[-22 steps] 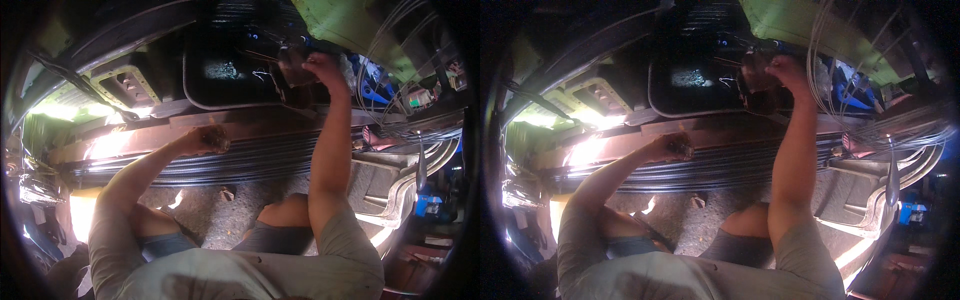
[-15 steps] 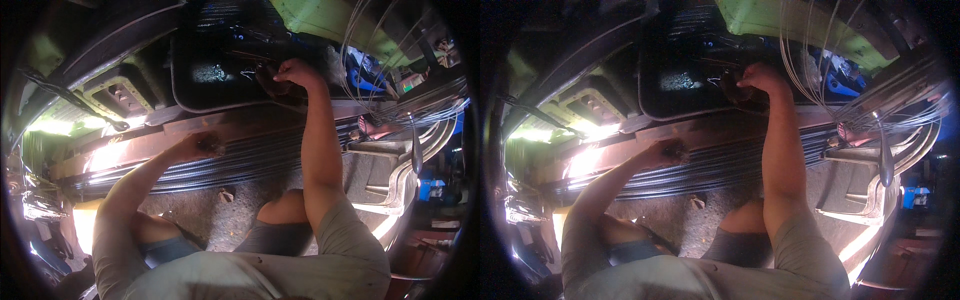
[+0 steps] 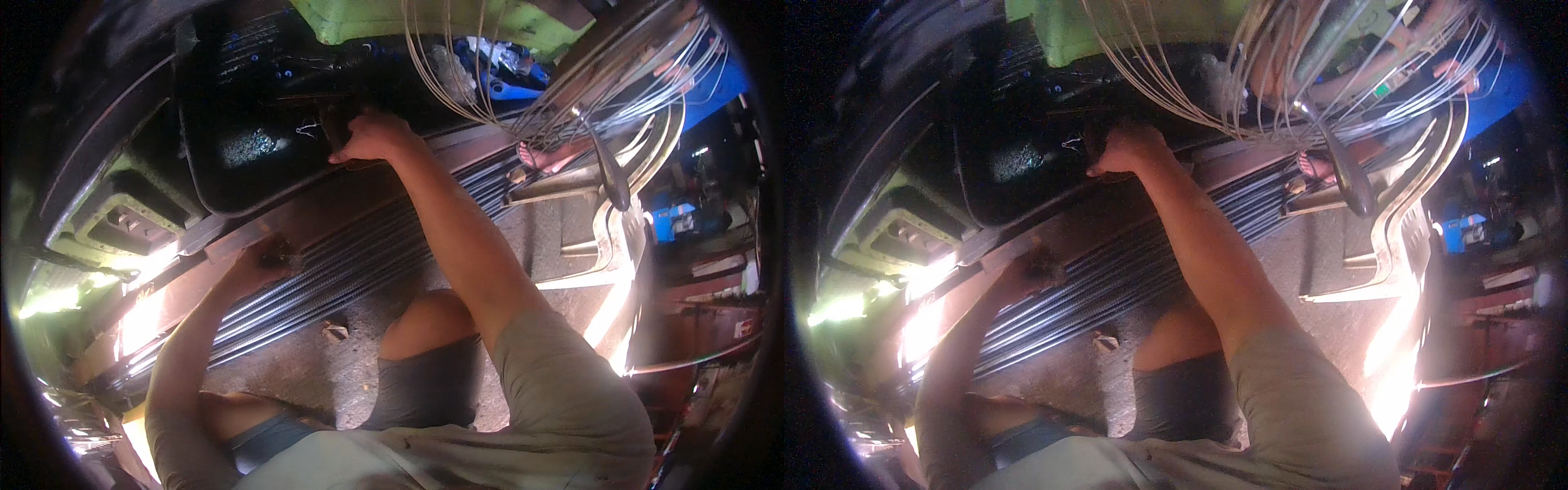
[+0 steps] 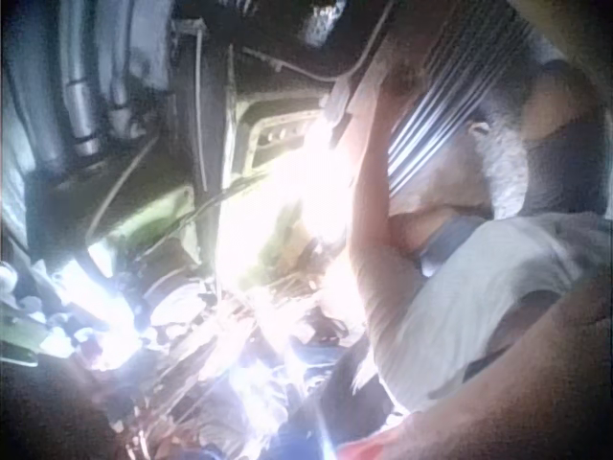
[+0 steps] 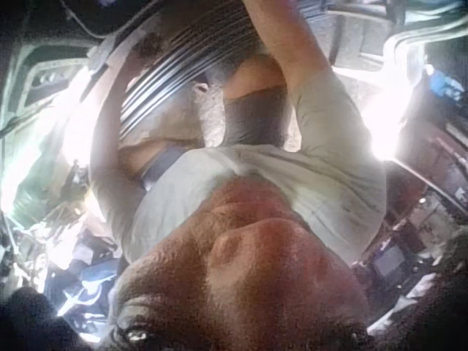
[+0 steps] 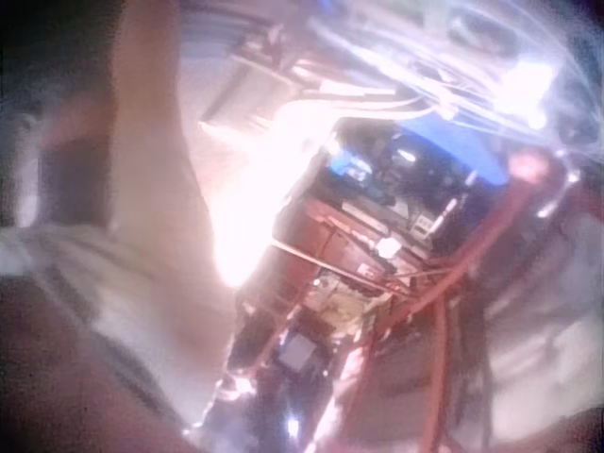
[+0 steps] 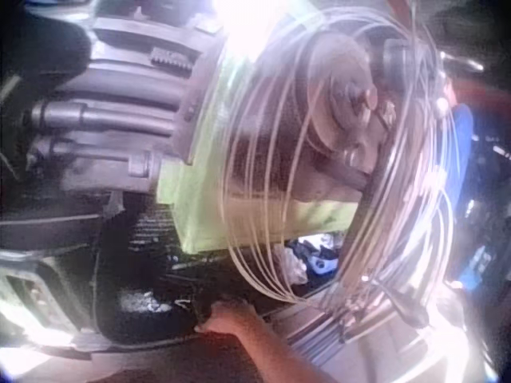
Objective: The person scrubs a small metal part with a dark abrasive pad over a metal basin, then moves to a different area to wipe a large green machine component with a cloth. The person handles the parts by hand, using the pad and cloth for cleaning.
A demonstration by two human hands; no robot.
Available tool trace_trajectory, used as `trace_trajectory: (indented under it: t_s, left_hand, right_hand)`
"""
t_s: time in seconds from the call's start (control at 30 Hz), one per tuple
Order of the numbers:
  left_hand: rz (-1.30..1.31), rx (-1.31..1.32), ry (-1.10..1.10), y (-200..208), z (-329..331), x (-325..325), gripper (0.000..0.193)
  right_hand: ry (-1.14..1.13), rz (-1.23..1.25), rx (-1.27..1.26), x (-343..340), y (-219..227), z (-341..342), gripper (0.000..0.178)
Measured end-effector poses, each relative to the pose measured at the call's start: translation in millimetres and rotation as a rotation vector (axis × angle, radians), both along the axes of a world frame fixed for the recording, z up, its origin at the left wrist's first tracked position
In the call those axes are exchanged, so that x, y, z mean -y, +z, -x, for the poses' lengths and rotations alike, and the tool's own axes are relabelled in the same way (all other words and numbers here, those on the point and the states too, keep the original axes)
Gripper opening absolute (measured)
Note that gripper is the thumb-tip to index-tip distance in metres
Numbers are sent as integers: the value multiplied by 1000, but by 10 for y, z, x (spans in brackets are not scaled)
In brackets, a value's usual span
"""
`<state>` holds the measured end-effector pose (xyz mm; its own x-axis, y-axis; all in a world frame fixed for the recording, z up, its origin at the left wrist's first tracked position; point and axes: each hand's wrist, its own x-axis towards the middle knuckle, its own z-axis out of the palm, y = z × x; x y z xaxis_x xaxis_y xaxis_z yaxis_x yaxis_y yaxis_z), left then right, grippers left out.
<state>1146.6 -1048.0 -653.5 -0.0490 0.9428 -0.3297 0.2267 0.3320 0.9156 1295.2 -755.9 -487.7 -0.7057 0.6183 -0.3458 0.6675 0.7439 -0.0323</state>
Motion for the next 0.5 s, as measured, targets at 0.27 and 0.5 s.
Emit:
trace_trajectory:
  t_s: [0.27, 0.5]
  left_hand:
    - [-11, -16, -3, -2, 88, 125, 60]
    - [-75, 169, 26, 109, 62, 107, 55]
  right_hand:
    - [-254, -66, -240, -65, -159, -180, 54]
    - [-336, -173, -480, -149, -241, -324, 38]
